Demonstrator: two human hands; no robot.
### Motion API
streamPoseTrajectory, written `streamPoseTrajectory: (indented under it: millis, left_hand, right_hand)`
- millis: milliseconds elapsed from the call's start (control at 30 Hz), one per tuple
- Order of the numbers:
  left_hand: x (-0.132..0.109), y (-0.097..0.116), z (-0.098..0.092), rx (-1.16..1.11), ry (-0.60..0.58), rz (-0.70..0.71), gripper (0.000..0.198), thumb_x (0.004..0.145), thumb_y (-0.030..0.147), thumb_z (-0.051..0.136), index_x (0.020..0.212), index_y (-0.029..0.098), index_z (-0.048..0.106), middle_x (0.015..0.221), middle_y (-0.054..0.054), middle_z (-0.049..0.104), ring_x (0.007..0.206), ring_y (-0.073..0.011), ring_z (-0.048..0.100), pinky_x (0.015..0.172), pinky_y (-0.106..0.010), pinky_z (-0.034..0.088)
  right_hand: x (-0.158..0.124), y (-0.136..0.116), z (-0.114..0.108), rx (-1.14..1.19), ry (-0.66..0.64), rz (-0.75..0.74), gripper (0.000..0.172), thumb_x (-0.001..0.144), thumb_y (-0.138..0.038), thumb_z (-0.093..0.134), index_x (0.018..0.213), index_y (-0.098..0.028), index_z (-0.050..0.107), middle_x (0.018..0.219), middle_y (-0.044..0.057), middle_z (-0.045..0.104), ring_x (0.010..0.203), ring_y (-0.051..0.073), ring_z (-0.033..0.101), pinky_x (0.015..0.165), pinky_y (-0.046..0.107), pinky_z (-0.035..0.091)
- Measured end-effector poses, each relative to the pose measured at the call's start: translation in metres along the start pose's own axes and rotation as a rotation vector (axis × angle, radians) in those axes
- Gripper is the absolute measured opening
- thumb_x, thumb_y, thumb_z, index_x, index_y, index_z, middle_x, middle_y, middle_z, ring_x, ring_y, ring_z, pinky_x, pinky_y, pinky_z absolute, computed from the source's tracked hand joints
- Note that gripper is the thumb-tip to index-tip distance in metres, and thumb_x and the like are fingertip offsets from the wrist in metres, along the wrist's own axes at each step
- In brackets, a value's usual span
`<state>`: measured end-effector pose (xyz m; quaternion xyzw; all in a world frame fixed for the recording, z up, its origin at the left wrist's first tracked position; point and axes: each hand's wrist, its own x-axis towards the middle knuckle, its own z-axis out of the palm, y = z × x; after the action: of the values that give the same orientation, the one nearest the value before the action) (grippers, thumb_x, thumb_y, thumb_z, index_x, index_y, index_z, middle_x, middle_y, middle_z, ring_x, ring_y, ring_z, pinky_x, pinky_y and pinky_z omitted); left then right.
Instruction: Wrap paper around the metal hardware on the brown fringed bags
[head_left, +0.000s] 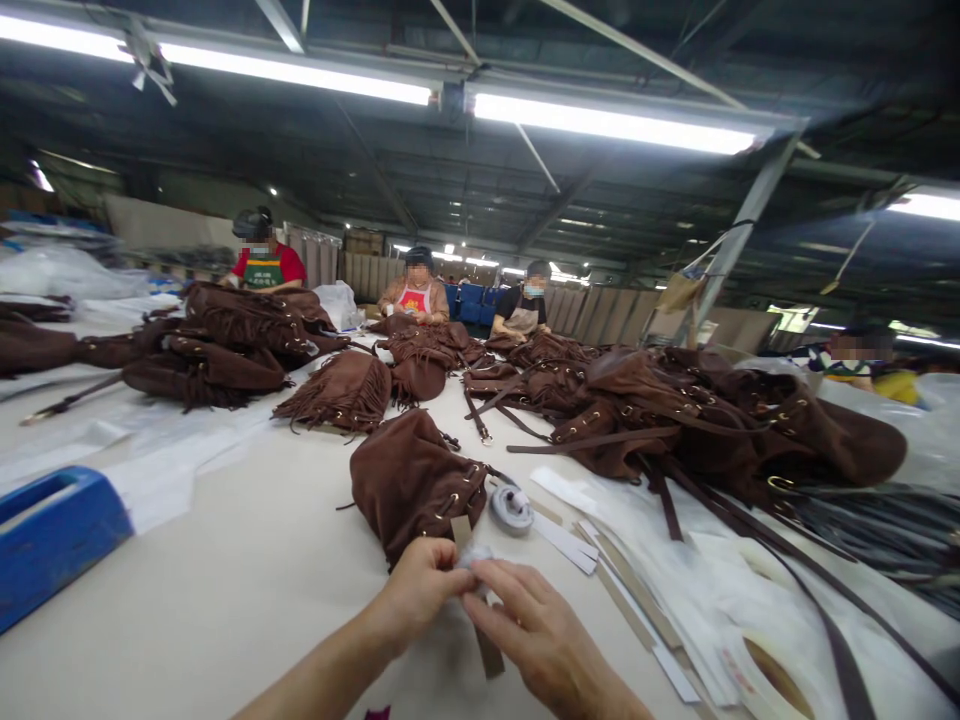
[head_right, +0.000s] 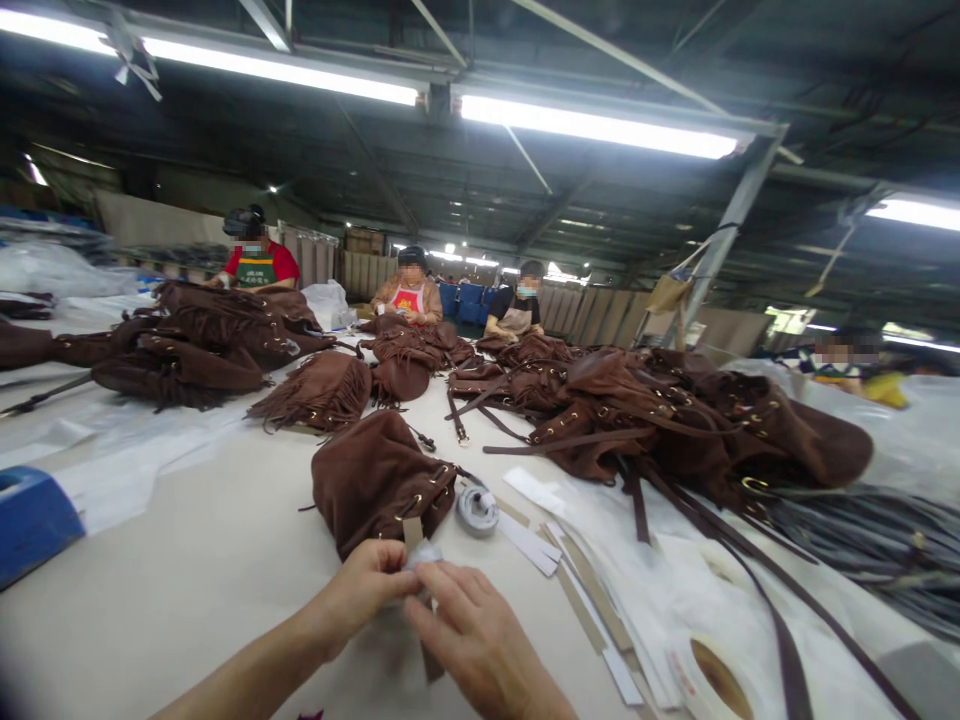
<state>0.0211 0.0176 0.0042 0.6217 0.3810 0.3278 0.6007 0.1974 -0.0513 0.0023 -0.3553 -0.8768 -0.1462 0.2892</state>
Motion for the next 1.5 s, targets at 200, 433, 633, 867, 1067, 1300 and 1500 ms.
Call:
streamPoseTrajectory:
  millis: [200,433,633,867,1067,1300,1500]
  left_hand:
    - [0.001,-0.001,-0.003,-0.023,-0.01,-0.021,0.019,0.054,0.031,0.06,0.053,0.017,0.046,0.053,0.006,0.038,0.057,-0.01,0.032,0.054,-0.025,0.022]
    - [-0.004,0.001,-0.001,0.014,-0.018,-0.039,0.019,0.052,0.031,0.061,0.052,0.016,0.048,0.052,0.007,0.035,0.056,-0.0094,0.03,0.053,-0.025,0.019]
    - [-0.001,0.0,-0.006,-0.007,-0.017,-0.108,0.023,0.052,0.035,0.062,0.055,0.017,0.048,0.051,0.007,0.038,0.053,-0.0093,0.031,0.052,-0.025,0.02]
    - [-0.002,0.0,-0.003,0.046,-0.018,-0.055,0.025,0.052,0.034,0.063,0.051,0.018,0.044,0.051,0.007,0.033,0.055,-0.0092,0.028,0.052,-0.025,0.018]
    - [-0.008,0.0,0.001,0.162,-0.018,0.125,0.014,0.062,0.027,0.052,0.054,0.017,0.046,0.057,0.006,0.038,0.06,-0.0112,0.035,0.054,-0.024,0.023]
    - [-0.009,-0.011,0.003,0.306,-0.07,0.223,0.013,0.074,0.024,0.044,0.063,0.018,0.046,0.067,0.002,0.047,0.069,-0.0141,0.044,0.063,-0.025,0.029]
    - [-0.012,-0.009,0.0,0.383,-0.093,0.25,0.01,0.072,0.021,0.05,0.064,0.018,0.045,0.074,0.001,0.051,0.075,-0.0153,0.046,0.067,-0.025,0.03]
  right_hand:
    - [0.009,0.003,-0.005,-0.127,-0.051,-0.089,0.031,0.093,-0.015,0.05,0.121,-0.025,0.06,0.12,0.009,0.065,0.109,0.021,0.06,0.093,0.031,0.051]
    - [0.015,-0.005,0.007,0.223,0.088,0.183,0.022,0.092,-0.011,0.04,0.095,-0.018,0.061,0.101,0.01,0.065,0.094,0.018,0.063,0.082,0.027,0.055]
    - [0.002,-0.003,-0.005,-0.033,-0.043,-0.071,0.038,0.088,-0.006,0.041,0.121,-0.016,0.056,0.129,0.016,0.056,0.121,0.024,0.053,0.095,0.032,0.051]
    - [0.011,-0.009,0.016,0.083,0.15,0.021,0.018,0.094,-0.014,0.043,0.09,-0.02,0.06,0.098,0.008,0.068,0.095,0.021,0.061,0.08,0.033,0.053]
    - [0.013,-0.017,0.025,0.515,0.208,0.414,0.017,0.083,-0.011,0.055,0.071,-0.022,0.051,0.094,0.003,0.06,0.085,0.017,0.058,0.072,0.025,0.048]
    - [0.003,-0.015,0.041,0.826,0.301,0.702,0.018,0.074,-0.012,0.059,0.063,-0.02,0.048,0.092,0.002,0.056,0.075,0.015,0.055,0.063,0.023,0.042]
    - [0.002,-0.012,0.044,0.882,0.274,0.807,0.02,0.07,-0.013,0.063,0.061,-0.02,0.046,0.086,0.0,0.055,0.073,0.014,0.05,0.064,0.024,0.038]
